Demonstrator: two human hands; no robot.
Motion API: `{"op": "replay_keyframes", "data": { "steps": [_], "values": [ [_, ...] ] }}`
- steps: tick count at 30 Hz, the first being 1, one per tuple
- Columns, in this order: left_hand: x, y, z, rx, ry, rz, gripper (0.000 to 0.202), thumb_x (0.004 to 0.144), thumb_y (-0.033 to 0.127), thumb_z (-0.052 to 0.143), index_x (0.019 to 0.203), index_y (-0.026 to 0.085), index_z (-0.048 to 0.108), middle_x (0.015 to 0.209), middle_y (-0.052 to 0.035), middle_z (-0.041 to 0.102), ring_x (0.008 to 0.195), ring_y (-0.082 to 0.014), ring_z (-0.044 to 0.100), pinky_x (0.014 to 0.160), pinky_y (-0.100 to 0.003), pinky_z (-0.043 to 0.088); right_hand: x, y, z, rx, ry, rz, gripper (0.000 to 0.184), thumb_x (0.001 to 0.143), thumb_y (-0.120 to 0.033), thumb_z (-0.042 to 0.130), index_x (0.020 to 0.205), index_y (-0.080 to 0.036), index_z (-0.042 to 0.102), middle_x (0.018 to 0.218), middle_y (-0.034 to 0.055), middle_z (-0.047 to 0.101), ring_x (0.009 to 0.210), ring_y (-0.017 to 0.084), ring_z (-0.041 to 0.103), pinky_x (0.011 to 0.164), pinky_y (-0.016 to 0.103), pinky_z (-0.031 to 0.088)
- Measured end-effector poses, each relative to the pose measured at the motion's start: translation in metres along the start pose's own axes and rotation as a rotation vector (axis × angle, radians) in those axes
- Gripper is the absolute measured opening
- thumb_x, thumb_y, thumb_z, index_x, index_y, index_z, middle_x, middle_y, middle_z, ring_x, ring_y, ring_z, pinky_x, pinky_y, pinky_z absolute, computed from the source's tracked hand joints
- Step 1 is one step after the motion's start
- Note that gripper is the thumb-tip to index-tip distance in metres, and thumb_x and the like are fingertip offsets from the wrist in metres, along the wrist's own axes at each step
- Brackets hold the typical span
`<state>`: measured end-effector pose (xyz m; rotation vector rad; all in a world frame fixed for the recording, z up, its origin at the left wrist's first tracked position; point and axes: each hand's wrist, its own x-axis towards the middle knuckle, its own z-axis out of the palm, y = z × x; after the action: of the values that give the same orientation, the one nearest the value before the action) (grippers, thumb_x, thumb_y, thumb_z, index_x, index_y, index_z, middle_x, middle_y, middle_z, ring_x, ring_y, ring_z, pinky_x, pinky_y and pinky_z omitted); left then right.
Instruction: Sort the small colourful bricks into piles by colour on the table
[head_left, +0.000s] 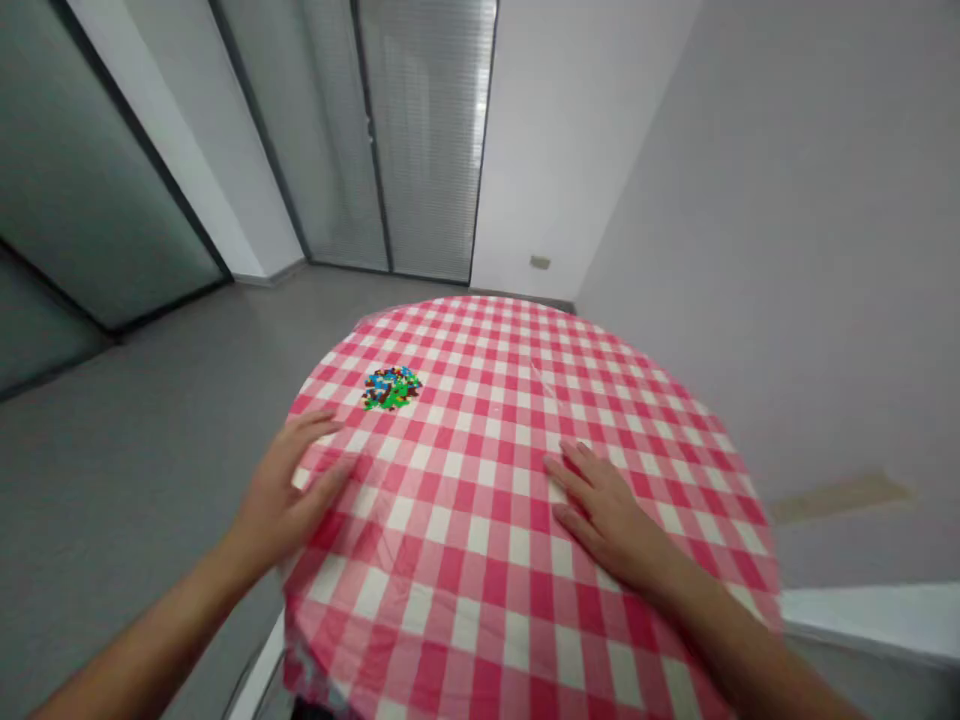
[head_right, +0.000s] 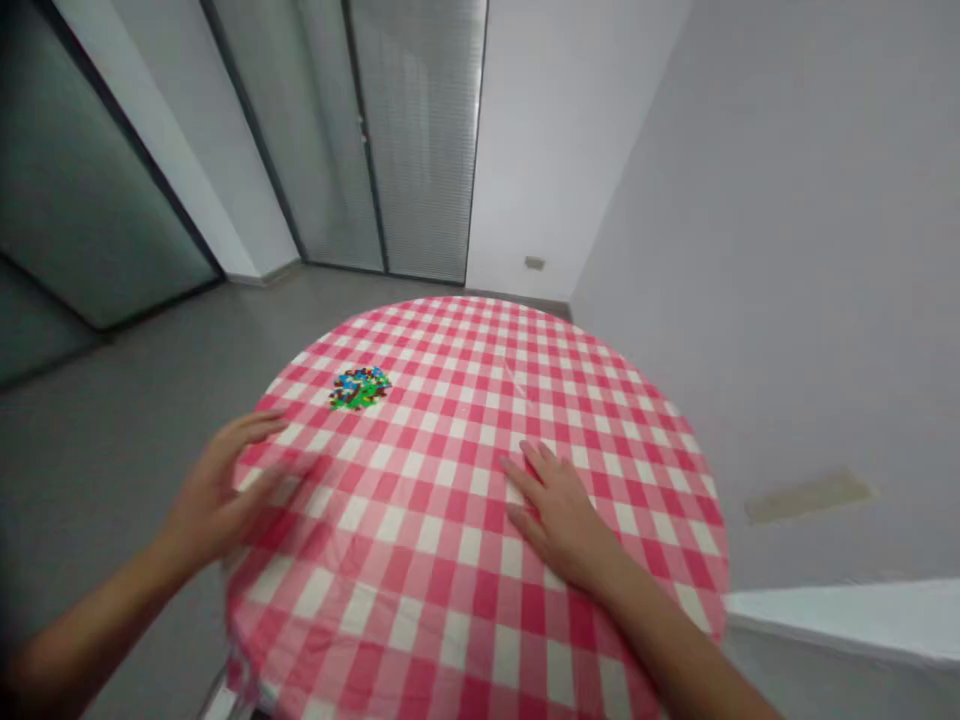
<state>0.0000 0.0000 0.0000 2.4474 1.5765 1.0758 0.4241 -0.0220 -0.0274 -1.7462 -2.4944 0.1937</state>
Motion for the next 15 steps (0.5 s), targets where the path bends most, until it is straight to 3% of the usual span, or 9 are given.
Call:
{"op": "replay_keyframes", "data": {
  "steps": [3, 6, 11, 15],
  "values": [
    [0.014, 0.033, 0.026, 0.034, -0.396, 0.216, 0.065, 0.093, 0.054, 0.051, 0.152, 0.036, 0.029, 0.161, -0.01, 0.024, 0.144, -0.0355, 0.029, 0.113, -0.054, 0.032, -0.011, 0.005, 0.002, 0.0, -0.022, 0.003, 0.057, 0.098, -0.054, 0.038, 0.15, -0.031, 0.04, 0.16, 0.0097, 0.029, 0.148, 0.035, 0.022, 0.115, 0.062, 0.024],
    [0.021, 0.05, 0.054, 0.071, -0.672, 0.312, 0.075, 0.09, 0.067, 0.047, 0.154, 0.039, 0.022, 0.163, -0.0077, 0.017, 0.148, -0.0394, 0.017, 0.115, -0.063, 0.02, -0.018, 0.008, 0.008, -0.008, -0.063, -0.033, 0.058, 0.096, -0.058, 0.041, 0.149, -0.036, 0.038, 0.16, 0.0063, 0.03, 0.147, 0.035, 0.023, 0.115, 0.063, 0.022],
    [0.014, 0.048, 0.091, 0.113, -0.763, 0.305, 0.076, 0.087, 0.075, 0.041, 0.153, 0.04, 0.026, 0.162, -0.0071, 0.021, 0.149, -0.0396, 0.014, 0.116, -0.062, 0.018, -0.02, 0.011, 0.025, -0.03, -0.088, -0.062, 0.061, 0.094, -0.064, 0.04, 0.15, -0.039, 0.036, 0.161, 0.0039, 0.027, 0.148, 0.036, 0.021, 0.116, 0.065, 0.019],
    [0.008, 0.045, 0.099, 0.13, -0.749, 0.321, 0.076, 0.087, 0.075, 0.039, 0.153, 0.041, 0.024, 0.162, -0.0066, 0.021, 0.149, -0.0387, 0.016, 0.116, -0.062, 0.018, -0.021, 0.013, 0.031, -0.035, -0.086, -0.058, 0.061, 0.094, -0.064, 0.039, 0.15, -0.039, 0.036, 0.161, 0.0038, 0.026, 0.148, 0.036, 0.02, 0.116, 0.064, 0.018]
  ]
}}
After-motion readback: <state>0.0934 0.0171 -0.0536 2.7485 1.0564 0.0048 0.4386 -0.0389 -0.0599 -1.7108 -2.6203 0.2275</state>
